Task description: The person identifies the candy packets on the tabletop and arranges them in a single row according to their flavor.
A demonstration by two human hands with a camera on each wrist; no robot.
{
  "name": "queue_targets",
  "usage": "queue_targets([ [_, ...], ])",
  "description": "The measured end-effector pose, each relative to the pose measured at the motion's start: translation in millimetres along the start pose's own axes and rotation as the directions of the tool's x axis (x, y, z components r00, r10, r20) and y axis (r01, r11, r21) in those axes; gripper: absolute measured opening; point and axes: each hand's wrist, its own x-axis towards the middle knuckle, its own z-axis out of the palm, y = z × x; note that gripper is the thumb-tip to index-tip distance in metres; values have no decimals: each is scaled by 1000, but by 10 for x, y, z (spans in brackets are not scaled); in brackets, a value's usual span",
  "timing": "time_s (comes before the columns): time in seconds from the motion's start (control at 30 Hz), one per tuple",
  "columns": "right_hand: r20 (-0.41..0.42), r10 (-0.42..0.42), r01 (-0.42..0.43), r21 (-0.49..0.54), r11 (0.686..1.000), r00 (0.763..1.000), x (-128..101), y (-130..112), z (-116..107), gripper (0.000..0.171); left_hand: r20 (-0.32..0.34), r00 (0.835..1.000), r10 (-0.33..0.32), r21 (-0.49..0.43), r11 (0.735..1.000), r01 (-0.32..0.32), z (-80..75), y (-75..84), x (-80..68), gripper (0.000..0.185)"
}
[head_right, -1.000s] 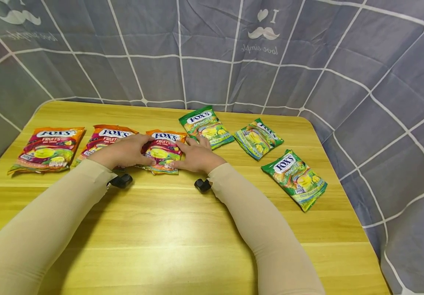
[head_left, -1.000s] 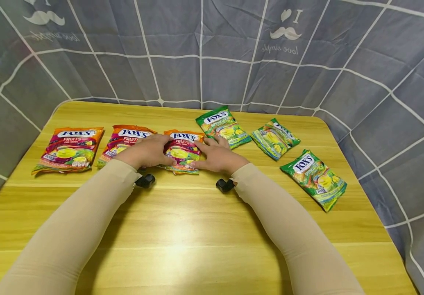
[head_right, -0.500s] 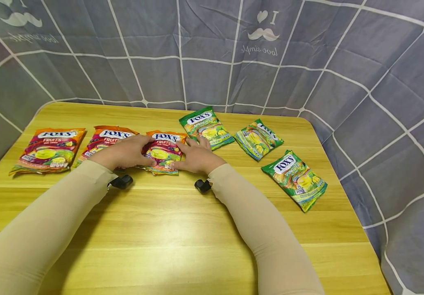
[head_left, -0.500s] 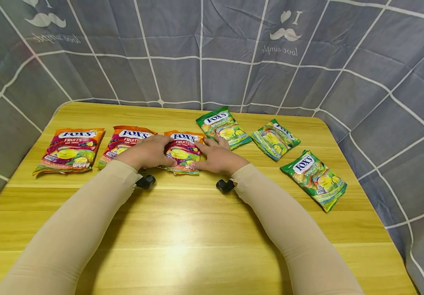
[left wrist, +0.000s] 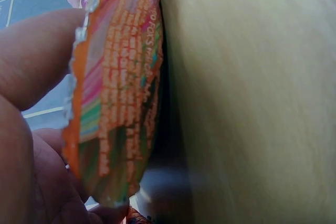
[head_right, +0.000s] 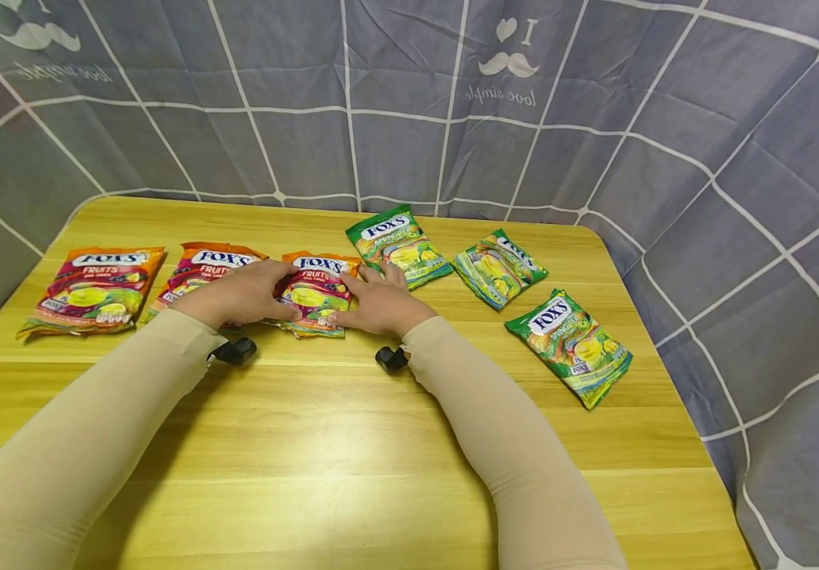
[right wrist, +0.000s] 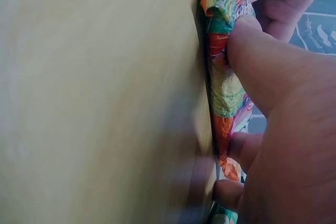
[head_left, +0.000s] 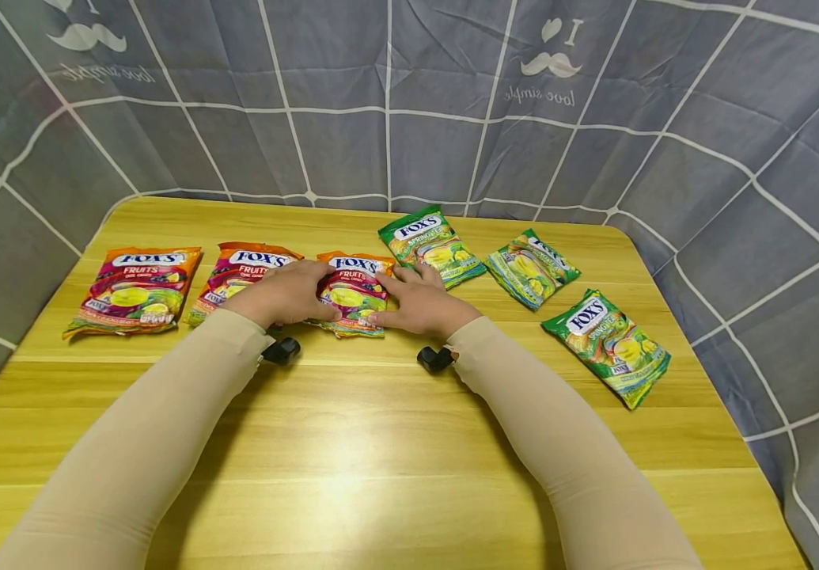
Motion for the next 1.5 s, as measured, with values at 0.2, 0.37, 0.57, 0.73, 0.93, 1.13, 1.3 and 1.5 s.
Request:
queue_targets([
  [0.2, -9, -3, 3, 39, 999, 1000, -15, 12, 25, 87, -1, 1000, 2, -2, 1000, -2, 14, -16, 4, 94],
  [0.37, -26, -13, 15, 63, 998, 1000, -21, 33, 51, 87, -3, 1000, 6, -6, 1000, -6, 18, -23, 4, 94],
  [0.57, -23, -15, 16, 58, 998, 1000, -23, 28, 45, 87, -8, 1000, 7, -1, 1000, -7, 14, -28, 6, 95],
  [0.73, -18, -15, 15, 44, 999, 1000, -29, 24, 34, 86, -16, 1000, 13, 3, 1000, -13, 1, -21, 2, 94],
  [0.93, -15, -20, 21, 36, 999, 1000, -27, 20, 30, 86, -13, 1000, 8, 3, 1000, -8, 5, -18, 5, 94],
  [1.13, -12, -13, 13, 40, 999, 1000, -16, 20, 27, 86, -8, 1000, 5, 3, 1000, -5, 3, -8, 0, 94],
  [1.3, -10, -11, 12, 35, 999, 1000, -4, 19, 26, 86, -5, 1000, 7, 2, 1000, -7, -4, -3, -4, 94],
  [1.5, -12, -13, 13, 39, 999, 1000, -6, 17, 14, 86, -7, 1000, 23, 15, 1000, -22, -7, -3, 2, 91],
])
